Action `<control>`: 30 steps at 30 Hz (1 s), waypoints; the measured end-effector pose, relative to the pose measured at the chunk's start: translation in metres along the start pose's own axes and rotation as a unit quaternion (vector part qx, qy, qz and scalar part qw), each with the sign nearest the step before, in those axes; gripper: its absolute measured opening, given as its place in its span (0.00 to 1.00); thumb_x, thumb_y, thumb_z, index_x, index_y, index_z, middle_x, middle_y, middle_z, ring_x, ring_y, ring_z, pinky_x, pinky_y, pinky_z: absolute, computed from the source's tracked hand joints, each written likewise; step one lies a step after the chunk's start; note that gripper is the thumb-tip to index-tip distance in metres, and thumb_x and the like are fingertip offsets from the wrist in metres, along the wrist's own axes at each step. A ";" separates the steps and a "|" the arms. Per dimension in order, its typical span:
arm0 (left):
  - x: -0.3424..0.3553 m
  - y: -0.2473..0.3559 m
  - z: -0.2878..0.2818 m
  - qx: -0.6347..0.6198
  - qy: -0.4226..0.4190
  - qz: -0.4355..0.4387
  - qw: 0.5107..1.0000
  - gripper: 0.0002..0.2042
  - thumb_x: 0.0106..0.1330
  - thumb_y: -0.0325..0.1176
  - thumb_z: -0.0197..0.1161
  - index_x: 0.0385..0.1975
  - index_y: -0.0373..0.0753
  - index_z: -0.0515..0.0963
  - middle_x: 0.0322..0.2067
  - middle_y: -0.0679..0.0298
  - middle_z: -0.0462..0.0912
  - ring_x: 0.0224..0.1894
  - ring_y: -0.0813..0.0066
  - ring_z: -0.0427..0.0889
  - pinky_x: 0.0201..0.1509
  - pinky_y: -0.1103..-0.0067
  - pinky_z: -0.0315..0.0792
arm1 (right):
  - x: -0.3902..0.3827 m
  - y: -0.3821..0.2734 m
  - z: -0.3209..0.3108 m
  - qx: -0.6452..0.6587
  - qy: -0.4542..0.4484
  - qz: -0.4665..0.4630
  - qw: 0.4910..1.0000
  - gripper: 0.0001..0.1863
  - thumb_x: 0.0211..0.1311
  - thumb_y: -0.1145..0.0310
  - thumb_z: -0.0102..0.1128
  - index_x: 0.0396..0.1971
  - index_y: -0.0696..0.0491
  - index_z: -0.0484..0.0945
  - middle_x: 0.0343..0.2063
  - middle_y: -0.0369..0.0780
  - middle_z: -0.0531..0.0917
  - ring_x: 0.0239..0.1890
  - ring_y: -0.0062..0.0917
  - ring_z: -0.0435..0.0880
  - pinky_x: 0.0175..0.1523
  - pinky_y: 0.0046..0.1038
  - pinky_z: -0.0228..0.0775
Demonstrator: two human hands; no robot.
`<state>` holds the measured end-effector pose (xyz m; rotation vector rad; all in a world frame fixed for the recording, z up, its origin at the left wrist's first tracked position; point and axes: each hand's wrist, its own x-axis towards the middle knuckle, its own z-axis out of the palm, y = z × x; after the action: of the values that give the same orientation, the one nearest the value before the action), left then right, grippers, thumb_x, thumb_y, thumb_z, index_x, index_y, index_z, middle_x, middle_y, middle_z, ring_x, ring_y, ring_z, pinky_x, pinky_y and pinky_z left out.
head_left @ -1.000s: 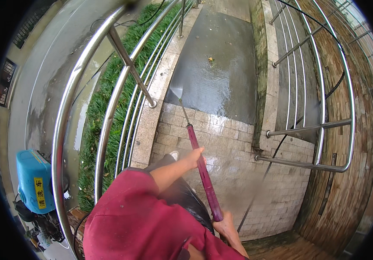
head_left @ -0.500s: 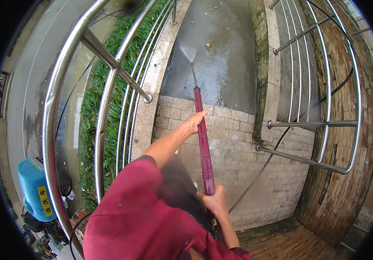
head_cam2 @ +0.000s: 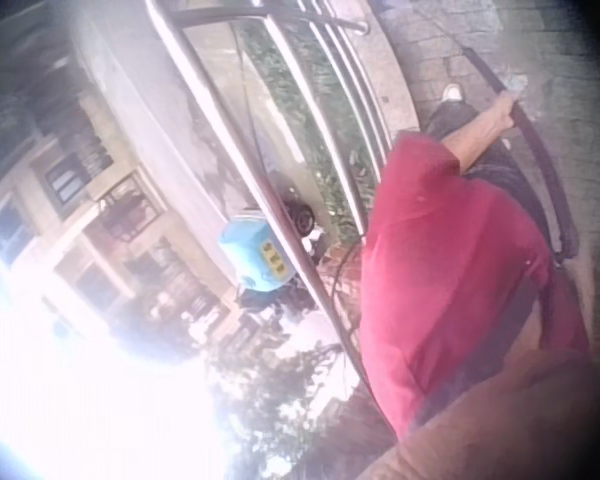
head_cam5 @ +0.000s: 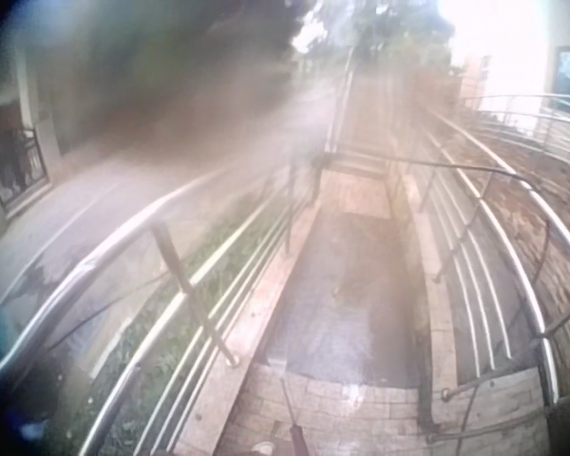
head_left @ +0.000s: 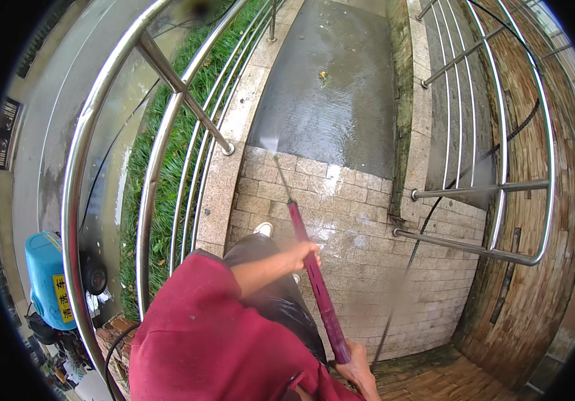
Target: The person uses a pressure washer to clean an outdoor concrete staircase and adjacent walkway. They systematically spray the steps and landing, moving the nozzle back and forth to remove dirt and debris.
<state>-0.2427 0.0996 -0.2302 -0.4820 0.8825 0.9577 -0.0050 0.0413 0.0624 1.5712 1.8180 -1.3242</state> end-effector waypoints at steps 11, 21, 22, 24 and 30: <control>0.012 -0.039 -0.026 -0.047 0.114 0.020 0.992 0.08 0.62 0.24 0.61 0.36 0.30 0.70 0.25 0.52 0.75 0.26 0.57 0.78 0.31 0.59 0.79 | 0.005 0.018 0.002 0.008 -0.055 0.004 0.998 0.19 0.48 0.70 0.65 0.40 0.63 0.80 0.30 0.58 0.83 0.40 0.51 0.85 0.45 0.39 0.75; 0.024 0.095 0.002 0.018 0.103 0.002 0.994 0.08 0.63 0.26 0.60 0.37 0.31 0.70 0.24 0.53 0.75 0.23 0.60 0.79 0.28 0.63 0.80 | 0.083 -0.050 -0.004 0.114 0.003 -0.018 0.993 0.18 0.47 0.66 0.72 0.36 0.61 0.80 0.19 0.40 0.77 0.27 0.19 0.72 0.34 0.32 0.69; 0.029 0.106 0.002 0.024 0.101 0.001 0.995 0.09 0.63 0.27 0.60 0.38 0.31 0.69 0.24 0.53 0.75 0.24 0.59 0.78 0.29 0.62 0.80 | 0.091 -0.057 -0.005 0.113 0.001 -0.013 0.993 0.18 0.48 0.67 0.72 0.36 0.61 0.80 0.20 0.40 0.78 0.27 0.20 0.73 0.34 0.32 0.69; 0.039 0.127 0.003 0.037 0.097 -0.007 0.995 0.11 0.63 0.29 0.60 0.39 0.31 0.67 0.25 0.53 0.74 0.25 0.58 0.78 0.31 0.60 0.79 | 0.105 -0.072 -0.010 0.107 -0.006 -0.008 0.994 0.16 0.49 0.69 0.68 0.38 0.62 0.79 0.23 0.47 0.80 0.31 0.30 0.77 0.37 0.35 0.71; 0.064 0.199 0.009 0.039 0.119 0.026 0.992 0.08 0.62 0.28 0.61 0.33 0.31 0.70 0.20 0.54 0.75 0.20 0.58 0.78 0.26 0.60 0.79 | 0.160 -0.121 -0.020 0.093 0.005 -0.014 0.996 0.14 0.48 0.74 0.60 0.38 0.61 0.78 0.27 0.56 0.82 0.35 0.45 0.83 0.40 0.38 0.74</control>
<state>-0.3918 0.2395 -0.2737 -0.5144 1.1487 0.9211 -0.1569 0.1540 -0.0065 1.6531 1.7729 -1.5395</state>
